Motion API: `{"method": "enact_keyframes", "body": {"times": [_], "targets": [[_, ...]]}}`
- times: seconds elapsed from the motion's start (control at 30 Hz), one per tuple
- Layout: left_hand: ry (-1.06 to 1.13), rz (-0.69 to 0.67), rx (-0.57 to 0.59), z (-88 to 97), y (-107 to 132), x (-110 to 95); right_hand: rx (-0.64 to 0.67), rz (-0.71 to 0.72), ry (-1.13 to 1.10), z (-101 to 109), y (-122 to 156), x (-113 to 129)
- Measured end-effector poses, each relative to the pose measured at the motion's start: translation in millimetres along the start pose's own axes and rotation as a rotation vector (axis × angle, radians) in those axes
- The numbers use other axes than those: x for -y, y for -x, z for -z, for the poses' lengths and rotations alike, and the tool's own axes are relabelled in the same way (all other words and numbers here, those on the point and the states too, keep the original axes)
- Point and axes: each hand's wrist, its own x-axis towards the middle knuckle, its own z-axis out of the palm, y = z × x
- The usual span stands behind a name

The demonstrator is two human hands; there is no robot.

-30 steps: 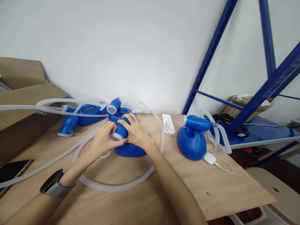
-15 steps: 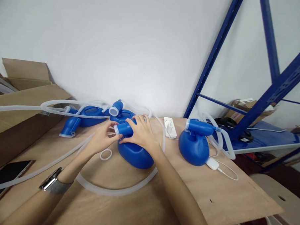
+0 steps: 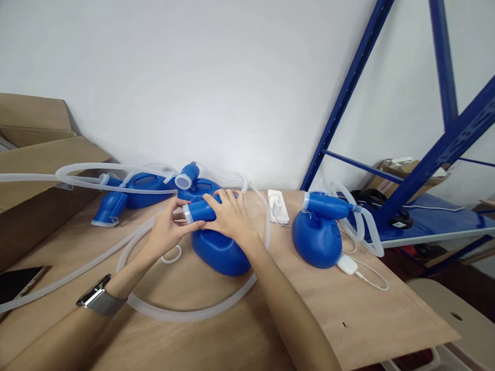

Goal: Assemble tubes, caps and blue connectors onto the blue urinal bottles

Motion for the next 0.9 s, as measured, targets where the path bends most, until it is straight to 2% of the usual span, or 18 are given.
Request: {"method": "enact_keyframes", "body": {"times": [0.23, 0.4, 0.57, 0.73, 0.9], "targets": [[-0.22, -0.089, -0.036, 7.6, -4.6, 2.3, -0.015, -0.064, 0.014, -1.4, -1.0, 7.4], [-0.215, -0.004, -0.074, 0.9, -4.4, -6.9, -0.056, -0.172, 0.055, -6.8, -0.2, 26.5], [-0.264, 0.032, -0.183, -3.5, -7.6, -12.9, -0.074, -0.157, 0.1, -12.4, 3.5, 44.7], [-0.223, 0.069, -0.209, 0.5, -10.9, -0.7, -0.075, -0.121, 0.145, -12.9, 3.6, 49.7], [-0.047, 0.179, -0.194, 1.4, -13.1, 16.1, -0.08, -0.073, 0.146, -14.8, 5.2, 47.4]]}}
